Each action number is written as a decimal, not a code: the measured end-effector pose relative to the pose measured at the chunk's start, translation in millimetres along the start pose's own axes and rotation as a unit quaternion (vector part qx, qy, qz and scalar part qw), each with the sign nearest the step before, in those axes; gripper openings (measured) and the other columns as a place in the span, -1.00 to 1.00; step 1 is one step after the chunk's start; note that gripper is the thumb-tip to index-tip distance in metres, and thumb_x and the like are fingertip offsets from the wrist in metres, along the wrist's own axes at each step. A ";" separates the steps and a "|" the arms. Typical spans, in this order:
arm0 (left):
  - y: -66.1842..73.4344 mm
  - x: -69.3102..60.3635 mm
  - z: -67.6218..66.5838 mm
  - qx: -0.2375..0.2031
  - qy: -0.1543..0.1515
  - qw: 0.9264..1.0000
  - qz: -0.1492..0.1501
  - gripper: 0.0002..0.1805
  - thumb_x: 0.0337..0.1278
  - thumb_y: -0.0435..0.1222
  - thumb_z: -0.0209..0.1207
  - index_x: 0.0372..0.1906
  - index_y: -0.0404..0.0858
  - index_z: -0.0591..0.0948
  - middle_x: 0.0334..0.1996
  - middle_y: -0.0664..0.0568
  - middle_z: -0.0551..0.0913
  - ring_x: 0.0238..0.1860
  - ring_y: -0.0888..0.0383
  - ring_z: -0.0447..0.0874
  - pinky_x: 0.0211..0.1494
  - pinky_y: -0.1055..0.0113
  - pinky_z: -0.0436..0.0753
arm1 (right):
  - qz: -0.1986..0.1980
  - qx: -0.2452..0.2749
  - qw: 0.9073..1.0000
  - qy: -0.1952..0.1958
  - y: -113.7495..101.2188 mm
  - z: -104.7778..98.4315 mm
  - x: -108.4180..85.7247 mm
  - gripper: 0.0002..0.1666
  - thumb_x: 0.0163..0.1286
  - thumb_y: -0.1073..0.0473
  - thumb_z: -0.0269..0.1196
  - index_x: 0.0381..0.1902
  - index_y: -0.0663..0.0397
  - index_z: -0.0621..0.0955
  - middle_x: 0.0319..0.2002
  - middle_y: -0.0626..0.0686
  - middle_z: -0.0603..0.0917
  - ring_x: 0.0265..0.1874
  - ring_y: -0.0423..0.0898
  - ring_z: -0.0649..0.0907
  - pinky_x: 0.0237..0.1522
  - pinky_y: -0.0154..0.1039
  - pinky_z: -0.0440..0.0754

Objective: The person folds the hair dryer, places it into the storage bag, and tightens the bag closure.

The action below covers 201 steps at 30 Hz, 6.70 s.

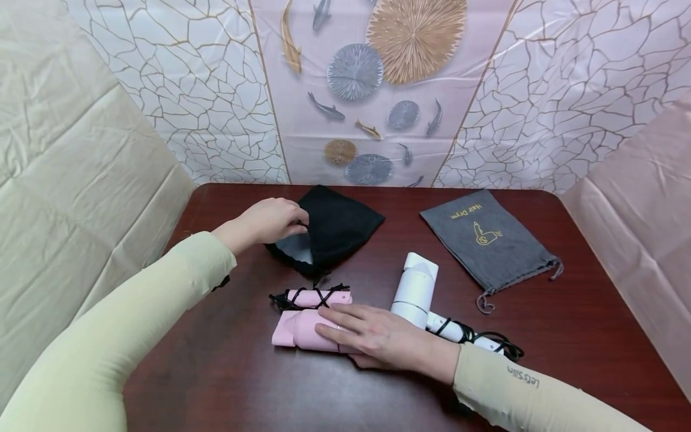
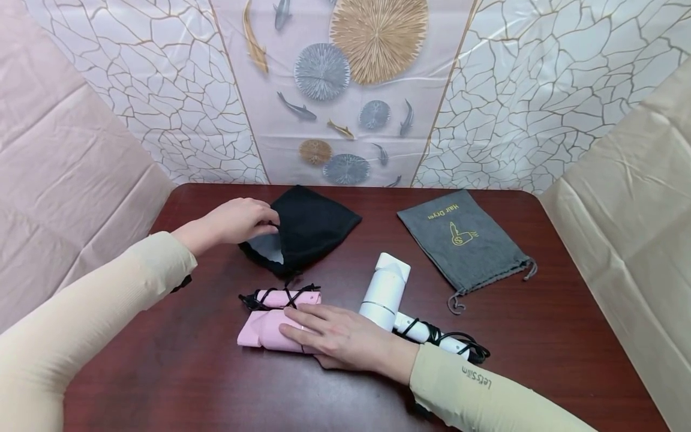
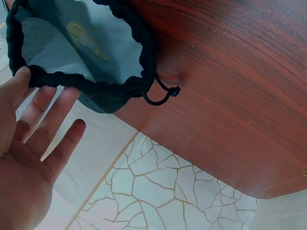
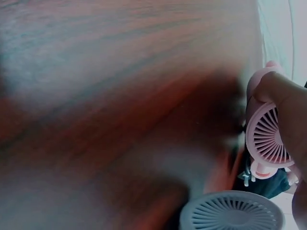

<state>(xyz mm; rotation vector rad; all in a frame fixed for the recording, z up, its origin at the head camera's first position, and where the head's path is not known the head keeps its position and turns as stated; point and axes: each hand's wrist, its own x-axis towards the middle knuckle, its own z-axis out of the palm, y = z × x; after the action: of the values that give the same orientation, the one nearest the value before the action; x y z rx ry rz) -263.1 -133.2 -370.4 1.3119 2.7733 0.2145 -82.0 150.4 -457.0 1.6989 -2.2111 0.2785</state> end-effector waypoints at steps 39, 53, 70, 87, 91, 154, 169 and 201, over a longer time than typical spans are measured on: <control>35.7 16.7 -16.5 -0.148 -0.084 0.985 -0.024 -0.85 0.57 -0.23 0.23 -0.20 -0.19 0.68 -0.52 0.03 0.74 -0.55 0.18 0.80 -0.04 0.14 0.76 | 0.041 -0.074 0.996 0.035 31.9 -59.4 -12.2 -0.01 0.00 0.11 0.67 0.41 0.22 0.58 0.41 0.24 0.59 0.35 0.18 0.63 0.38 0.00 0.60; 51.3 23.3 -21.7 -0.202 -0.167 0.961 -0.085 -0.76 0.60 -0.19 0.20 -0.25 -0.24 0.66 -0.41 0.01 0.80 -0.45 0.06 0.86 -0.45 0.26 0.76 | 0.055 -0.091 0.994 0.017 41.8 -65.1 -18.1 0.02 -0.04 0.10 0.71 0.40 0.22 0.59 0.40 0.24 0.59 0.36 0.19 0.62 0.34 0.00 0.63; 59.8 24.5 -17.1 -0.231 -0.166 0.951 -0.120 -0.74 0.58 -0.16 0.22 -0.24 -0.23 0.71 -0.41 0.04 0.81 -0.44 0.12 0.86 -0.42 0.21 0.79 | 0.014 -0.125 0.992 0.019 45.0 -52.7 -5.2 -0.26 0.15 0.17 0.55 0.32 0.19 0.65 0.33 0.22 0.66 0.31 0.16 0.66 0.37 -0.03 0.61; 65.8 28.5 -8.8 -0.297 -0.137 0.928 -0.181 -0.66 0.59 -0.15 0.19 -0.31 -0.29 0.72 -0.45 -0.04 0.81 -0.44 0.06 0.87 -0.39 0.20 0.82 | -0.018 -0.176 0.984 0.011 45.7 -38.5 10.0 -0.42 0.33 0.16 0.37 0.31 0.14 0.67 0.29 0.16 0.70 0.27 0.09 0.68 0.40 -0.10 0.58; 66.4 29.2 -7.9 -0.303 -0.139 0.925 -0.180 -0.65 0.59 -0.16 0.18 -0.32 -0.30 0.72 -0.44 -0.04 0.81 -0.44 0.07 0.87 -0.38 0.21 0.83 | -0.007 -0.170 0.985 0.010 47.6 -38.6 9.8 -0.36 0.27 0.16 0.44 0.32 0.17 0.65 0.29 0.16 0.69 0.29 0.10 0.67 0.40 -0.09 0.58; 61.1 28.2 4.3 -0.348 -0.104 0.928 -0.086 -0.77 0.65 -0.20 0.13 -0.21 -0.23 0.63 -0.41 -0.08 0.64 -0.51 0.03 0.77 -0.42 0.08 0.81 | -0.167 -0.243 0.955 0.017 58.8 -29.2 19.9 -0.46 0.65 0.36 -0.11 0.36 0.09 0.66 0.32 0.13 0.67 0.30 0.03 0.67 0.35 -0.15 0.63; 57.3 15.4 4.4 -0.414 -0.133 0.892 -0.124 -0.77 0.63 -0.18 0.15 -0.18 -0.23 0.66 -0.34 -0.11 0.67 -0.41 -0.02 0.82 -0.36 0.08 0.83 | -0.138 -0.208 0.967 0.049 65.4 -23.9 15.7 -0.52 0.68 0.35 -0.08 0.31 0.12 0.67 0.30 0.17 0.68 0.31 0.02 0.67 0.40 -0.13 0.59; 53.5 20.4 22.0 -0.431 -0.123 0.870 -0.205 -0.75 0.63 -0.20 0.15 -0.16 -0.30 0.65 -0.35 -0.11 0.71 -0.44 0.03 0.80 -0.35 0.12 0.83 | 0.053 0.023 0.995 -0.083 57.2 -18.9 6.2 -0.12 0.32 0.02 0.56 0.49 0.21 0.50 0.45 0.15 0.55 0.46 0.11 0.54 0.45 -0.06 0.53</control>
<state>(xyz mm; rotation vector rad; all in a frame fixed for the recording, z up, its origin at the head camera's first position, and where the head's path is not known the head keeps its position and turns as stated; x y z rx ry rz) -232.6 -81.7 -383.9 0.4719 2.1829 1.0160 -135.7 166.7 -434.4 1.6856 -2.4385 0.2232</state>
